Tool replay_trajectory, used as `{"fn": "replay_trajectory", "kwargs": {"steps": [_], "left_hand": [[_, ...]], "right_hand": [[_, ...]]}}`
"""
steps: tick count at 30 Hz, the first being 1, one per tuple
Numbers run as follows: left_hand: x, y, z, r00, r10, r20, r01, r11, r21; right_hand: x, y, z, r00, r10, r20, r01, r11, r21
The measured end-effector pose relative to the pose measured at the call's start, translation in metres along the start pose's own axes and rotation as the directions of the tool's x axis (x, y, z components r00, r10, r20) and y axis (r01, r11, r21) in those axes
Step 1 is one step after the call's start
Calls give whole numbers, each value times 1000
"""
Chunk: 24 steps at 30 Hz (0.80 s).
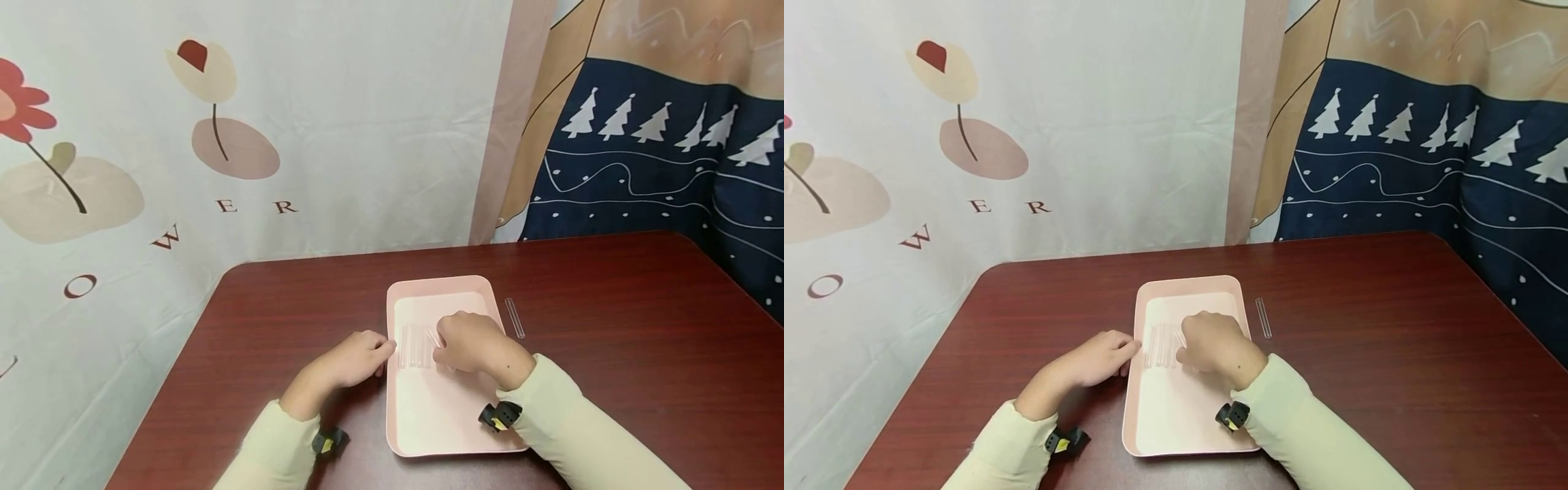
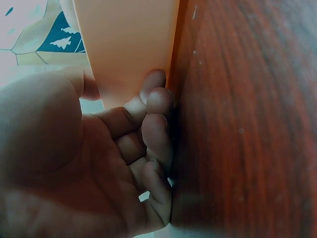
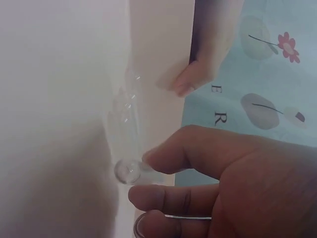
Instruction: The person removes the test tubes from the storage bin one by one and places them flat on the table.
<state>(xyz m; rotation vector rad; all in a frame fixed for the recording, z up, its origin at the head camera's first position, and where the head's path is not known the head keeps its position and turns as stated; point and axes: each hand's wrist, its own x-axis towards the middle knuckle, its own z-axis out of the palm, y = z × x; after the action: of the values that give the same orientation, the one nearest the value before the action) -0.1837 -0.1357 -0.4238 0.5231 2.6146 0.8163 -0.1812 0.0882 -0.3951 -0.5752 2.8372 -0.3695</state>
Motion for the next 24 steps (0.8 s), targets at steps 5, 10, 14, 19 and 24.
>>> {"fn": "replay_trajectory", "kwargs": {"steps": [5, 10, 14, 19, 24], "left_hand": [[0, 1, 0, 1000, -16, 7, 16, 1000, -15], [0, 2, -2, 1000, -26, 9, 26, 1000, -12], [0, 2, -2, 1000, -26, 12, 26, 1000, -6], [-1, 3, -2, 1000, -29, 7, 29, 1000, -7], [-3, 5, -2, 999, -32, 5, 32, 999, -6]], "right_hand": [[-3, -1, -5, 999, -19, -31, 19, 1000, -8], [-5, -2, -14, 995, -46, -83, 46, 999, -6], [-8, -2, -19, 991, -68, -117, 67, 998, -6], [-10, 0, -25, 986, -79, -149, 78, 997, -12], [-12, 1, -29, 985, -66, -159, 69, 998, 8]]}}
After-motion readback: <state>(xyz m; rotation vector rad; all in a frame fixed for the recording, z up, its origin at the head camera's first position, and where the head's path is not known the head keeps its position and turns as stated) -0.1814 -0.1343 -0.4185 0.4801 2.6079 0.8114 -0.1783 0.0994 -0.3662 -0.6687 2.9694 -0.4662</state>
